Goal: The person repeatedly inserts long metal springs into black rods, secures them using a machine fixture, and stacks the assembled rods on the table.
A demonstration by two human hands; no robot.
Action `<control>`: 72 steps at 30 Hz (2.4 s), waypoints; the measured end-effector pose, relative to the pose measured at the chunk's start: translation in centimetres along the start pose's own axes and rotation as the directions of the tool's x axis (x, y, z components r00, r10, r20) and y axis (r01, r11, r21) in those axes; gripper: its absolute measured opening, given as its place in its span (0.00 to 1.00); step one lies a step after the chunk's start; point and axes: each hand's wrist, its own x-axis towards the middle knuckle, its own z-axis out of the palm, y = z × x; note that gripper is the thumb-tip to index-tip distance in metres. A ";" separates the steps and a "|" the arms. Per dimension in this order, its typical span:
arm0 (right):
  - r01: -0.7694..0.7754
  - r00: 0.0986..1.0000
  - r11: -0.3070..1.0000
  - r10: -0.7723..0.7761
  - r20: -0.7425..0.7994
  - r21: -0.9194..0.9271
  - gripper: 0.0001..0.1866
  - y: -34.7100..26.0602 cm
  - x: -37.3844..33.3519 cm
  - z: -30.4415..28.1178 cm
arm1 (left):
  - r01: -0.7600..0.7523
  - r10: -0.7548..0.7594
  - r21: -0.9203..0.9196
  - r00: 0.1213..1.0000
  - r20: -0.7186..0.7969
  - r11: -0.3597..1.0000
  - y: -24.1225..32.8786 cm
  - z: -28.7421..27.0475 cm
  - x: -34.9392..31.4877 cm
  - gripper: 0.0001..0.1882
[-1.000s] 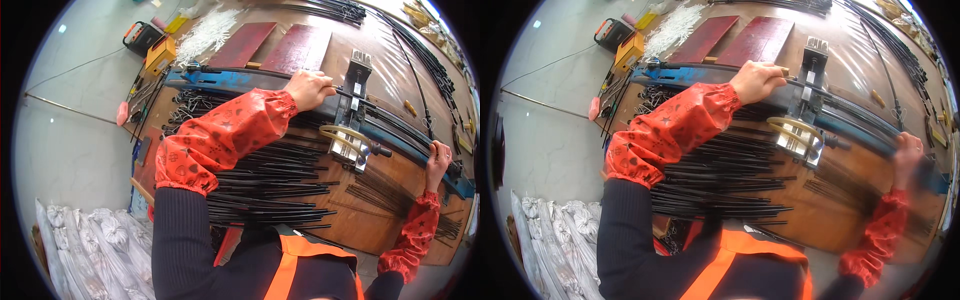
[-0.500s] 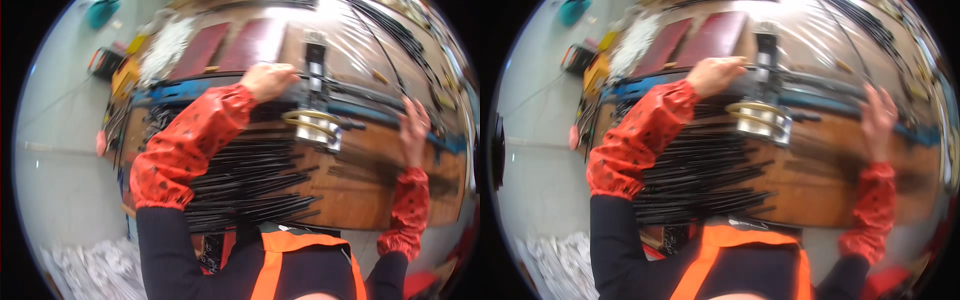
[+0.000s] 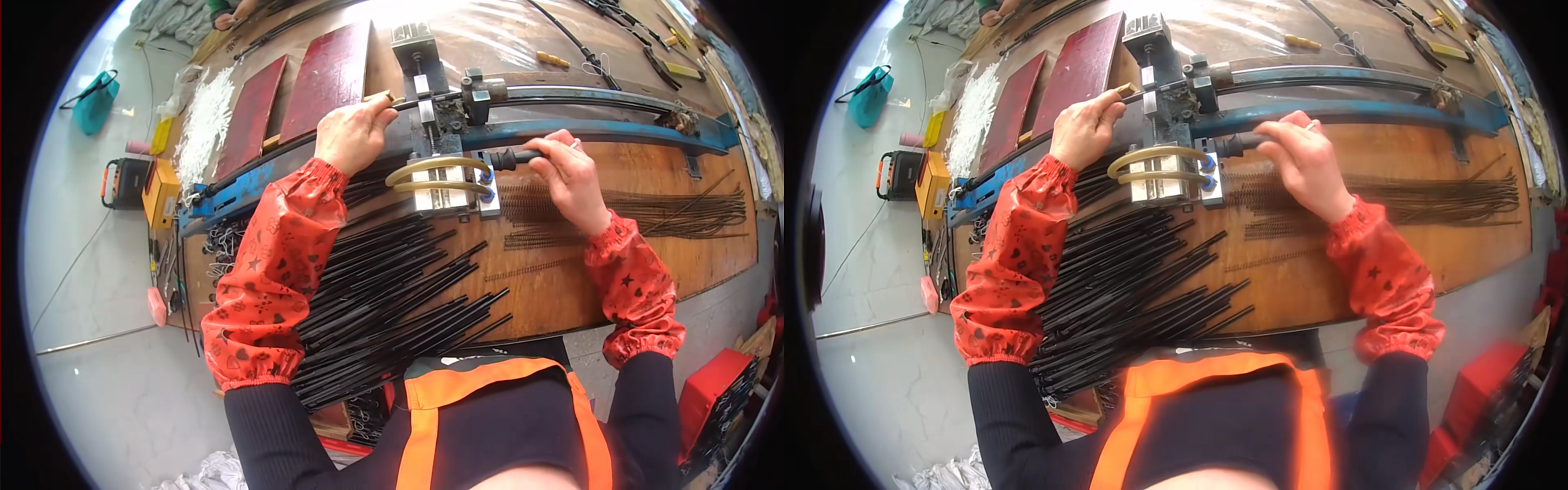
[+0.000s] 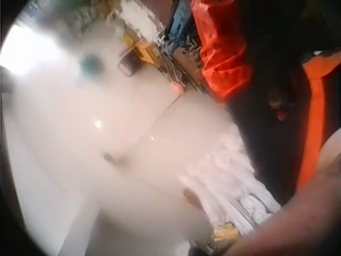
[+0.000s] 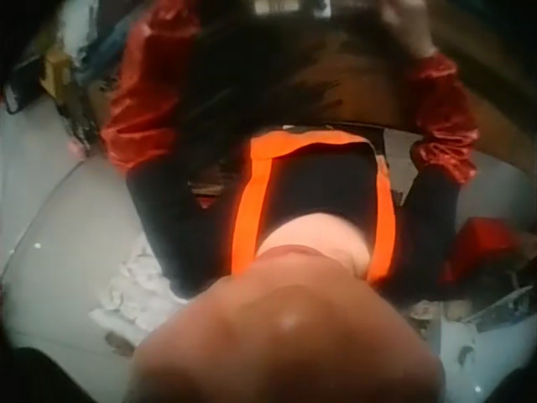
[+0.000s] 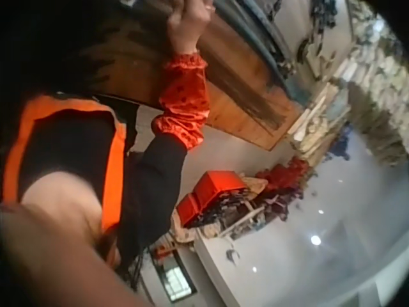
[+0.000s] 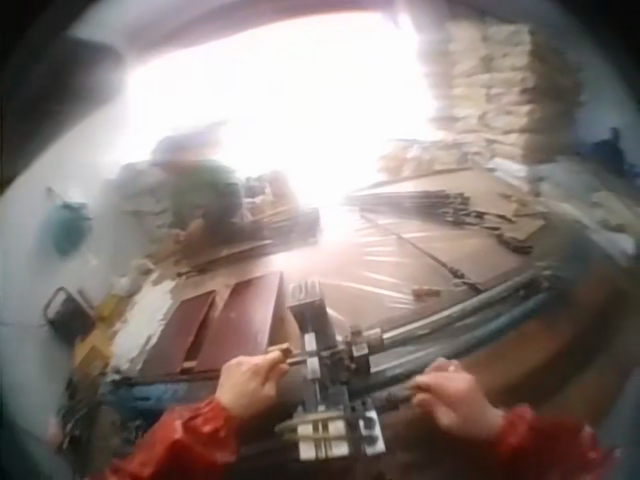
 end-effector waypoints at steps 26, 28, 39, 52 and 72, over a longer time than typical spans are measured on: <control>-0.225 0.811 0.932 0.018 0.585 0.283 0.10 -8.6 -4.9 2.7 | 0.017 -0.018 0.232 1.000 0.003 0.972 -0.9 2.5 -18.8 0.15; -0.225 0.801 0.947 0.045 0.597 0.230 0.08 -8.2 -4.3 3.2 | 0.057 -0.049 0.173 0.998 -0.050 0.983 -0.8 3.1 -18.9 0.11; -0.530 0.767 0.793 0.297 0.568 0.300 0.10 -7.6 -4.0 5.4 | -0.048 0.100 -0.304 0.982 0.157 0.952 4.2 3.2 -18.2 0.13; 0.145 0.984 0.971 -0.162 0.077 0.190 0.01 -6.0 -4.9 3.8 | -0.149 0.211 -0.335 0.965 0.158 0.931 7.7 2.2 -14.3 0.03; -0.476 0.855 0.874 0.433 -0.287 -0.099 0.28 8.8 -4.1 -7.5 | -0.607 0.599 0.130 0.795 0.094 0.784 15.3 -4.2 2.9 0.27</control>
